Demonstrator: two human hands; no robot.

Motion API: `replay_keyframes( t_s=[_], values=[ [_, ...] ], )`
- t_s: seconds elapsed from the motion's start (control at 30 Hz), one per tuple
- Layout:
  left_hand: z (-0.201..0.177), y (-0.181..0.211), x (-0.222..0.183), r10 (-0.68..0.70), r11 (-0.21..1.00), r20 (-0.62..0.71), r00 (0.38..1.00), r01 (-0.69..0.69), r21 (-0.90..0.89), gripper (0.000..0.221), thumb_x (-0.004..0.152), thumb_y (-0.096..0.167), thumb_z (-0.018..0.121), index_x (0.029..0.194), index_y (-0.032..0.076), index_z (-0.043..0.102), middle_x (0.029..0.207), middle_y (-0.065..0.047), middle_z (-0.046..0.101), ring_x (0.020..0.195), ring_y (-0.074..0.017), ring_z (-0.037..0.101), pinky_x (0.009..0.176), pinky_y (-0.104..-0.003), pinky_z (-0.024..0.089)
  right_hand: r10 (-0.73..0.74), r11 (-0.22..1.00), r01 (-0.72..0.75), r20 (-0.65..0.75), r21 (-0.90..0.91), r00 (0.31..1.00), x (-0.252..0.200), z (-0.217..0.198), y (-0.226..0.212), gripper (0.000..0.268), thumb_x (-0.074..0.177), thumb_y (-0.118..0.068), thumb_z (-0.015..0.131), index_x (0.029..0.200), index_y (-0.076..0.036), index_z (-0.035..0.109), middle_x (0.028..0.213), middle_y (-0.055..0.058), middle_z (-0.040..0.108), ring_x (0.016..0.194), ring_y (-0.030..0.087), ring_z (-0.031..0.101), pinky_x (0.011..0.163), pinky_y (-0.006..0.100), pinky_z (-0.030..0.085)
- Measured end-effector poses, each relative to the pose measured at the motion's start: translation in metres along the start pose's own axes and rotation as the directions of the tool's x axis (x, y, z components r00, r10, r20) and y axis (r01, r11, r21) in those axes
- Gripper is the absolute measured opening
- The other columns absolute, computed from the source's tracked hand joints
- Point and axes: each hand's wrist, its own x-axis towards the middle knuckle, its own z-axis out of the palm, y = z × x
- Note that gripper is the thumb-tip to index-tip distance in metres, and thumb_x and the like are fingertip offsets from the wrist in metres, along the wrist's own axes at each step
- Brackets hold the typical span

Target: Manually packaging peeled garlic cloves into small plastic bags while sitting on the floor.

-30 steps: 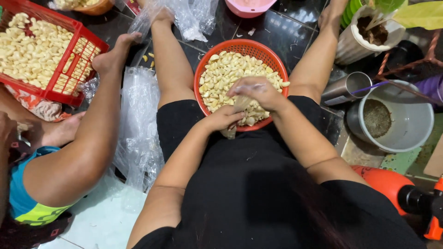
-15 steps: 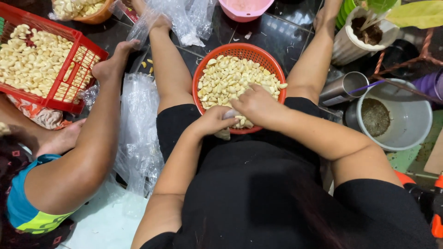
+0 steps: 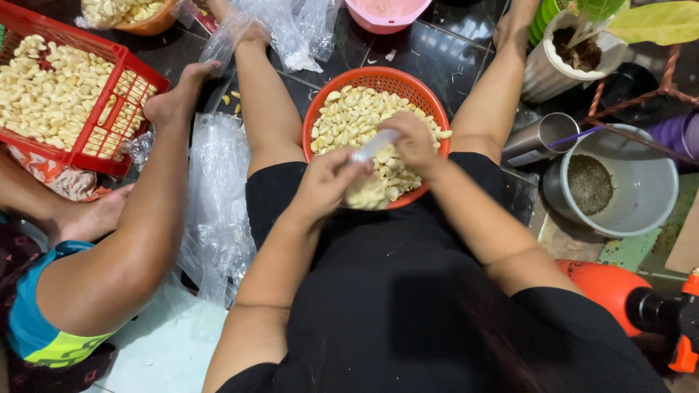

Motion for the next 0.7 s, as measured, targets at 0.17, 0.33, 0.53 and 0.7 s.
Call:
replay_keyframes(
  t_s=[0.17,0.33,0.53,0.7],
  values=[
    [0.011,-0.070,0.049,-0.355,0.881,-0.625,0.695,0.025,-0.472,0.016,0.095,0.010,0.072,0.107,0.002,0.078,0.085,-0.015,0.076,0.073,-0.0193,0.074,0.071,-0.035,0.063,0.734,0.675,-0.111,0.649,-0.730,0.200,-0.075,0.186,0.059,0.068,0.085,-0.048,0.056,0.146,-0.018,0.057,0.138,0.006,0.068,0.137,0.026,0.057,0.119,0.048,0.032],
    [-0.011,-0.145,0.044,-0.299,0.946,-0.800,0.520,0.054,-0.318,0.017,0.093,0.013,0.077,0.104,0.000,0.078,0.086,-0.015,0.073,0.079,-0.0184,0.069,0.071,-0.036,0.061,0.714,0.429,-0.736,0.302,0.524,0.632,0.006,0.109,-0.048,0.025,0.103,-0.024,0.060,0.090,-0.006,0.071,0.072,0.007,0.071,0.064,0.017,0.066,0.066,0.034,0.055],
    [-0.008,-0.171,0.040,-0.213,0.977,-0.884,0.417,0.115,-0.181,0.019,0.093,0.020,0.079,0.102,0.003,0.080,0.086,-0.014,0.074,0.083,-0.0157,0.063,0.078,-0.037,0.058,0.710,0.296,-0.809,0.449,0.507,0.542,-0.049,0.152,-0.010,0.028,0.102,-0.027,0.060,0.082,-0.010,0.069,0.065,0.004,0.067,0.055,0.013,0.065,0.046,0.025,0.050],
    [-0.011,-0.173,0.038,-0.052,0.972,-0.844,0.534,0.222,0.081,0.018,0.088,0.025,0.081,0.094,0.008,0.082,0.090,-0.019,0.071,0.097,-0.0344,0.069,0.096,-0.044,0.050,0.717,0.569,-0.770,0.286,0.289,0.636,-0.044,0.130,0.016,0.020,0.099,-0.027,0.068,0.102,-0.009,0.076,0.074,0.012,0.070,0.073,0.022,0.067,0.062,0.040,0.053]
  ],
)
